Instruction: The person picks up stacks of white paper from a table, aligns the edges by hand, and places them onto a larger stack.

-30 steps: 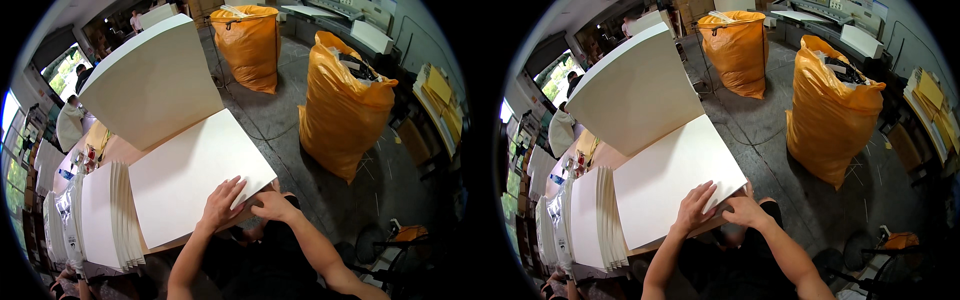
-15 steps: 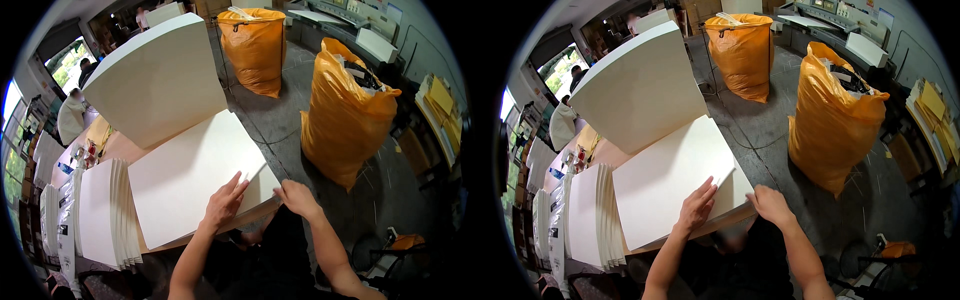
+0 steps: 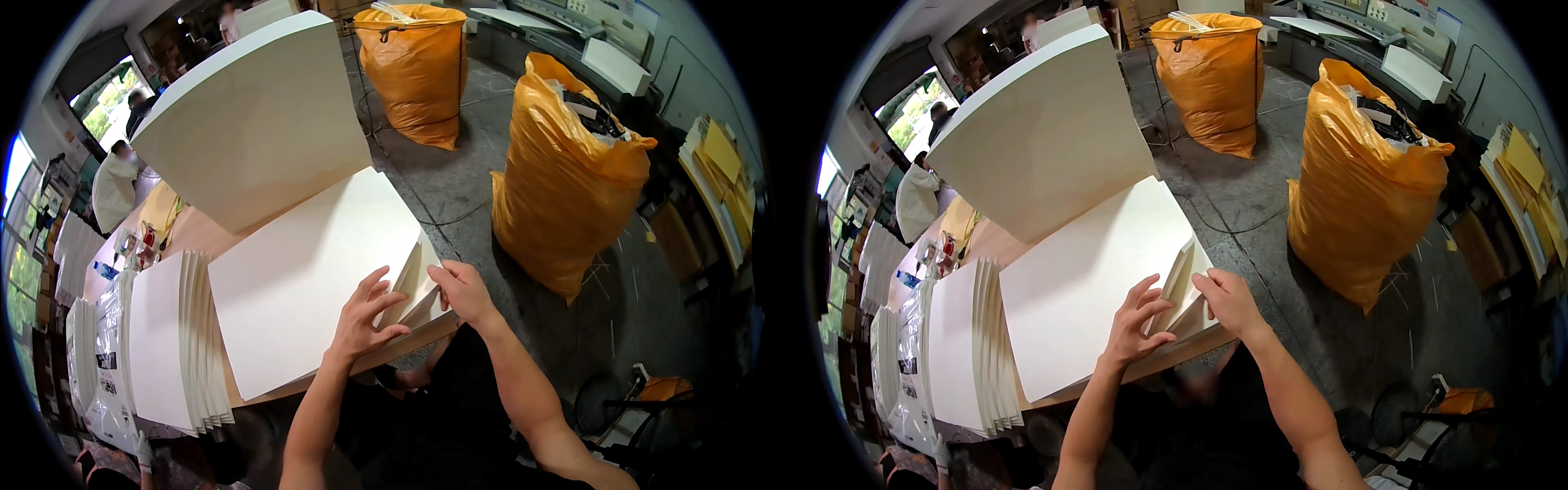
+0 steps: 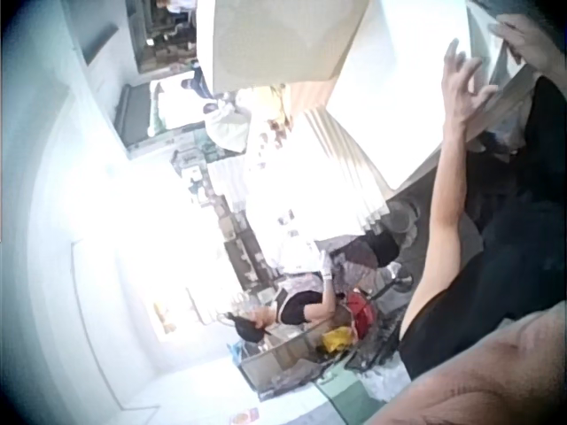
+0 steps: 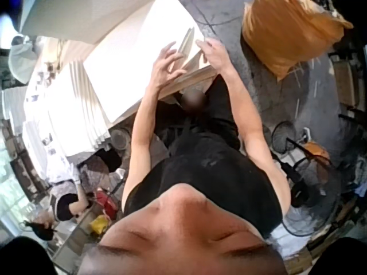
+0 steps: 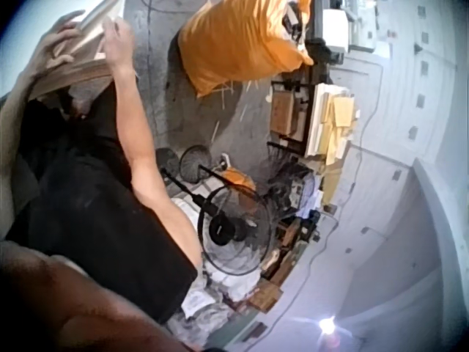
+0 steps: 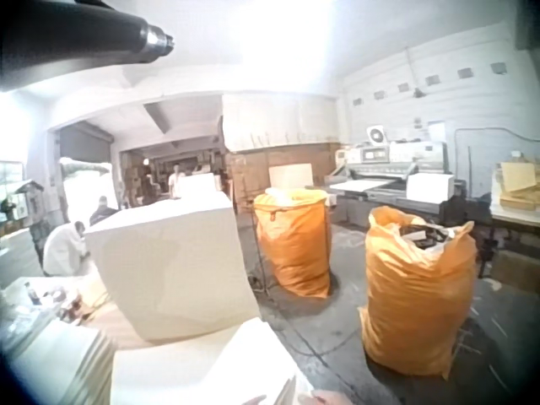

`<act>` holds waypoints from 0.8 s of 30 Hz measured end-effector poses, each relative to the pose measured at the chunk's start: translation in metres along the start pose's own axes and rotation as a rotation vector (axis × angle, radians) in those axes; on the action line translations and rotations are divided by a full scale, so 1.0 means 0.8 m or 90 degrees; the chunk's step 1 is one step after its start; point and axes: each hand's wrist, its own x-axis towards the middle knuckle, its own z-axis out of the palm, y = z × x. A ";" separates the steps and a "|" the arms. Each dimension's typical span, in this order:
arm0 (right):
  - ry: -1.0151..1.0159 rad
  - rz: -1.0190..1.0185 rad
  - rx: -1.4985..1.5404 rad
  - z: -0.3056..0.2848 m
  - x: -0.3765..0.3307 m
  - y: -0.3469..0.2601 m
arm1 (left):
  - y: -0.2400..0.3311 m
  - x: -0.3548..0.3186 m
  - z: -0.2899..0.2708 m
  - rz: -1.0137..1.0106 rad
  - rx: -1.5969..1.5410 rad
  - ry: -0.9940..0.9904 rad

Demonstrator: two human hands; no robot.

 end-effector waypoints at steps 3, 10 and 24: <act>-0.069 0.061 0.246 -0.003 0.002 0.000 | 0.005 0.000 -0.001 0.015 0.013 -0.001; -0.073 0.060 0.258 -0.003 0.000 0.002 | 0.001 -0.002 0.002 -0.031 -0.027 0.003; -0.072 0.046 0.269 -0.001 0.001 0.006 | -0.001 -0.003 0.002 0.003 -0.009 -0.003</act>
